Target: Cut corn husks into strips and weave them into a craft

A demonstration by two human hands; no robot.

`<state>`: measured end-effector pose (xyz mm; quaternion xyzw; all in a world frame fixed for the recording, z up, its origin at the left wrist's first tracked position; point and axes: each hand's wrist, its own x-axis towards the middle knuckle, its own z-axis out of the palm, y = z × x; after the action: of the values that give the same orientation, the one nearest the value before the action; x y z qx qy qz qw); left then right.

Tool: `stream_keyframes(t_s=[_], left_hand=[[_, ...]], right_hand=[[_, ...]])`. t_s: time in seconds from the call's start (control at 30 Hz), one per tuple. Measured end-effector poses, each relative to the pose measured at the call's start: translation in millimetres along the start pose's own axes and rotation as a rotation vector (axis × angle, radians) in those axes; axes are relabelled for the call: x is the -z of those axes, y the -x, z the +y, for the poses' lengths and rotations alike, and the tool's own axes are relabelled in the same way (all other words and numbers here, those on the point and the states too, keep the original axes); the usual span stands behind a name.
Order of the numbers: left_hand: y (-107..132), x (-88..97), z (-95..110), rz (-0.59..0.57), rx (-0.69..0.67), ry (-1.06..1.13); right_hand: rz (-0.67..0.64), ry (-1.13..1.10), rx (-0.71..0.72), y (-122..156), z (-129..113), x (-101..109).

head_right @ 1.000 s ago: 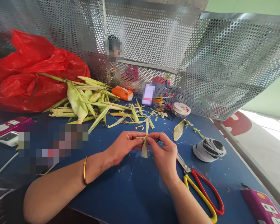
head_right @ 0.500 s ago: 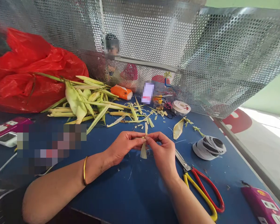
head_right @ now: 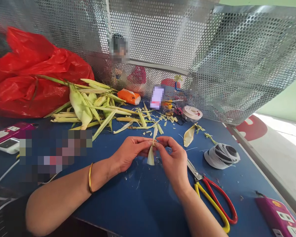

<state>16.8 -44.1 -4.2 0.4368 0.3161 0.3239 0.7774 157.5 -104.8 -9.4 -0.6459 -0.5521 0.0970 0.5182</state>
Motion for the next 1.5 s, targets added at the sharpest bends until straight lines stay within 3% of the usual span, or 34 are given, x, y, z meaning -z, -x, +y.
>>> stream_keyframes(t_s=[0.17, 0.23, 0.43, 0.53, 0.63, 0.73, 0.83, 1.13, 1.33, 1.5], left_hand=[[-2, 4.6, 4, 0.027, 0.017, 0.037], [-3, 6.2, 4, 0.046, 0.014, 0.044], [-4, 5.7, 1, 0.044, 0.003, 0.002], [-4, 4.6, 0, 0.044, 0.012, -0.048], [-3, 4.7, 1, -0.006, 0.038, -0.078], [-3, 5.1, 3, -0.037, 0.059, -0.124], [-3, 5.3, 5, -0.060, 0.073, -0.182], [-3, 6.9, 4, -0.052, 0.028, -0.219], [-5, 8.2, 2, -0.014, -0.097, -0.247], [-8, 9.8, -5, -0.144, 0.033, -0.046]], right_hand=[[-0.082, 0.395, 0.613, -8, -1, 15], [-0.140, 0.533, 0.784, -9, -3, 18], [-0.157, 0.589, 0.920, -8, -4, 15], [-0.099, 0.448, 0.790, -4, -3, 10], [-0.010, 0.171, 0.389, 0, -1, 4], [-0.076, -0.066, -0.007, 1, 2, 1], [-0.161, -0.232, -0.192, 0, 4, 0], [-0.093, -0.489, -0.311, -2, 0, -3], [-0.074, -0.607, -0.371, -3, -3, -4], [0.006, -0.704, -0.359, -1, -6, -6]])
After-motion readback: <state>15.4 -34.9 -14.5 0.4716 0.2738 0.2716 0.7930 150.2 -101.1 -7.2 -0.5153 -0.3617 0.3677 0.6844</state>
